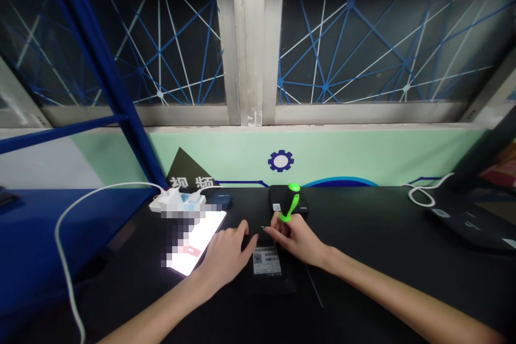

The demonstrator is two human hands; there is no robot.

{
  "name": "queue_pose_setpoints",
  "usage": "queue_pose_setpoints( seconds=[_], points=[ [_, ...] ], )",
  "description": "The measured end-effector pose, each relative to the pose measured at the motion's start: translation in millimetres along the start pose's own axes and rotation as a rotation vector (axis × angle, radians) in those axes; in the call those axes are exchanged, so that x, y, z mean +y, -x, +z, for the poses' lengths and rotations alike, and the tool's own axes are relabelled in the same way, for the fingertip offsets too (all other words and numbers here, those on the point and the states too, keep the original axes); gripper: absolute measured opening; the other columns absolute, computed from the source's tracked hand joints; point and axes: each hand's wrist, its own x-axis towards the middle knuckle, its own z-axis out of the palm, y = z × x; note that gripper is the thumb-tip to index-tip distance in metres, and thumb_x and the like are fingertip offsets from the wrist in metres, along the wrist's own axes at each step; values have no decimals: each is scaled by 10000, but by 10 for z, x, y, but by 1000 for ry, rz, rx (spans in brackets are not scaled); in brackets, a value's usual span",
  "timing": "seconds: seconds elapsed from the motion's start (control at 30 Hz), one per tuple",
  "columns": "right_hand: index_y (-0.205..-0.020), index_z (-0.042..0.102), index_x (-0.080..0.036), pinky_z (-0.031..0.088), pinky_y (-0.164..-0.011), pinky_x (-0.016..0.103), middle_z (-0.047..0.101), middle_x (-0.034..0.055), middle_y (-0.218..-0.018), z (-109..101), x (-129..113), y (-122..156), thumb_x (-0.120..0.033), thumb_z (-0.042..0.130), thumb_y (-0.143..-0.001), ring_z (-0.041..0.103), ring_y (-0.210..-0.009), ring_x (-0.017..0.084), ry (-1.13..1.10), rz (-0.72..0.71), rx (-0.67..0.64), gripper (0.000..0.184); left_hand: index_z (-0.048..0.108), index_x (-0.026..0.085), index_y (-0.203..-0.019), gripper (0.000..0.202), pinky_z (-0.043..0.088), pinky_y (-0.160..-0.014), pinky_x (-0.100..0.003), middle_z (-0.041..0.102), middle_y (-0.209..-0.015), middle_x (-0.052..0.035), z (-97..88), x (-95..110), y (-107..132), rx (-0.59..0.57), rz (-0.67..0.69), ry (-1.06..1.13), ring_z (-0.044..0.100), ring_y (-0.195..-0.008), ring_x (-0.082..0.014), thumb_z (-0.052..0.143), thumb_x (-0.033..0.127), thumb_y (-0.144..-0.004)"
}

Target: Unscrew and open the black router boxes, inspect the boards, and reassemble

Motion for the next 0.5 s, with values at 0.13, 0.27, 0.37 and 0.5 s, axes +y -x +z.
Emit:
queue_pose_setpoints(
  seconds=[0.13,0.27,0.37,0.5],
  points=[
    [-820,599,-190,427,-476,221,550,-41,-586,-17,31,71,-431,697,-889,512,-490,111,-67,-9,81,270,550,218,-1018,233,334,-555,-288,678,-735,-33,-24,11,3,-5,-1,7,692,-697,-277,447,427,-1026],
    [-775,638,-182,497,-559,246,641,-10,-644,12,83,140,-378,745,-861,618,-568,141,-153,-47,175,240,558,199,-1018,294,340,-535,-291,666,-709,-36,-40,4,10,-7,-8,-1,685,-660,-281,427,461,-1024],
    [-754,661,-172,514,-576,247,693,13,-715,48,142,168,-352,759,-850,640,-590,142,-224,-40,227,226,584,194,-910,364,331,-531,-286,653,-683,-40,-27,-20,3,-4,-5,-24,674,-630,-264,412,493,-1024],
    [-731,670,-168,513,-575,248,715,27,-740,62,178,176,-329,745,-864,643,-597,144,-243,-46,239,222,581,198,-712,525,303,-521,-287,614,-607,-42,-4,-48,-14,-13,15,-38,647,-582,-245,348,538,-1036]
  ],
)
